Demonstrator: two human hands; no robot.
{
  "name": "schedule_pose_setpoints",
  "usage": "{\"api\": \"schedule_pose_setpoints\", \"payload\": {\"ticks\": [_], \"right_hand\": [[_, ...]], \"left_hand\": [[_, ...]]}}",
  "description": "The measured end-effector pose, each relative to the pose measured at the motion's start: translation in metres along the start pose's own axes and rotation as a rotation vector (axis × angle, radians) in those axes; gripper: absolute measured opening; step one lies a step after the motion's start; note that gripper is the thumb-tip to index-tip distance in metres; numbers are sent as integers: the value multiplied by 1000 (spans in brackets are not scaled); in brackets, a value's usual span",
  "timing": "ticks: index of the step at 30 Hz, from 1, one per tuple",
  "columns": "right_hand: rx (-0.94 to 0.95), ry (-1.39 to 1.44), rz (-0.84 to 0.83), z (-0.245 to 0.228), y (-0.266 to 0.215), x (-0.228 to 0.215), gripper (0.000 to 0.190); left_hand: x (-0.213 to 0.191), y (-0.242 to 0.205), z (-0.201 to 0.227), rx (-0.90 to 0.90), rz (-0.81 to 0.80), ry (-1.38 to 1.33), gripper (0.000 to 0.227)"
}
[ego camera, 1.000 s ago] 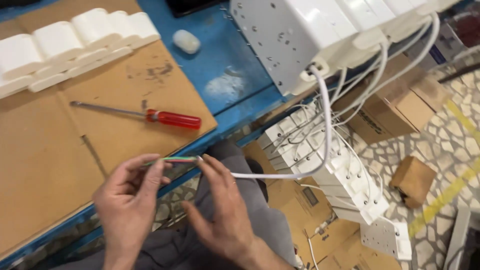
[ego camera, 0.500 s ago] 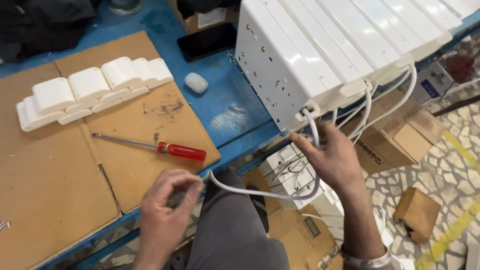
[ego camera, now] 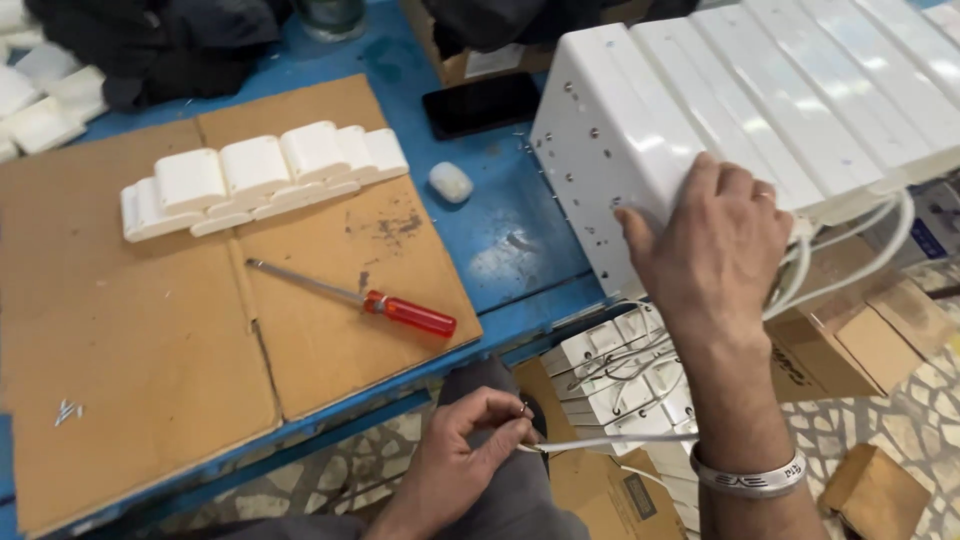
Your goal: The person assembles a white power strip at a workbench: they position the cable, hold a cover plate against the socket end, and drive screws with a red-handled screwdriver to secure the housing. They then carry the finished unit and place it on a pile of similar assembled power strips on the floor.
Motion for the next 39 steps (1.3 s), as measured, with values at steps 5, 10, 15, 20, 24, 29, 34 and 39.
{"api": "schedule_pose_setpoints", "payload": {"ticks": [5,10,15,20,24,29,34,39], "right_hand": [[63,-85,-48,-10,24,-7,85],[12,-5,-97,-12,46,-6,103],[-14,131,-168,-35,50,-7,96],[-21,262,-143,-24,58,-1,84],[-92,370,-16,-12,43,1,94],[-176,320,184,11,-43,-23,99],[104,1103,-124,71,-142,-12,96],[265,1573,-95,126,-234,61,87]], "left_hand": [[-6,-13,-25,-16,61,-140,14],[-5,-18,-28,-33,26,-213,15],[-5,-26,-30,-1,24,-227,15],[-12,-24,-38,34,17,-270,15],[-10,-11,-37,42,59,-230,17],[-1,7,-59,29,-8,-194,22],[51,59,-76,-33,-199,-437,57],[125,59,-110,-222,-380,-958,73]]}}
Point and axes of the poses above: each hand's wrist, its own y-axis towards the middle knuckle, its own x-axis out of the palm, z = x × y, the point moved 5 cm from there along y, towards the middle knuckle, and after that the axes turned 12 degrees about -z, right-handed, at the moved point
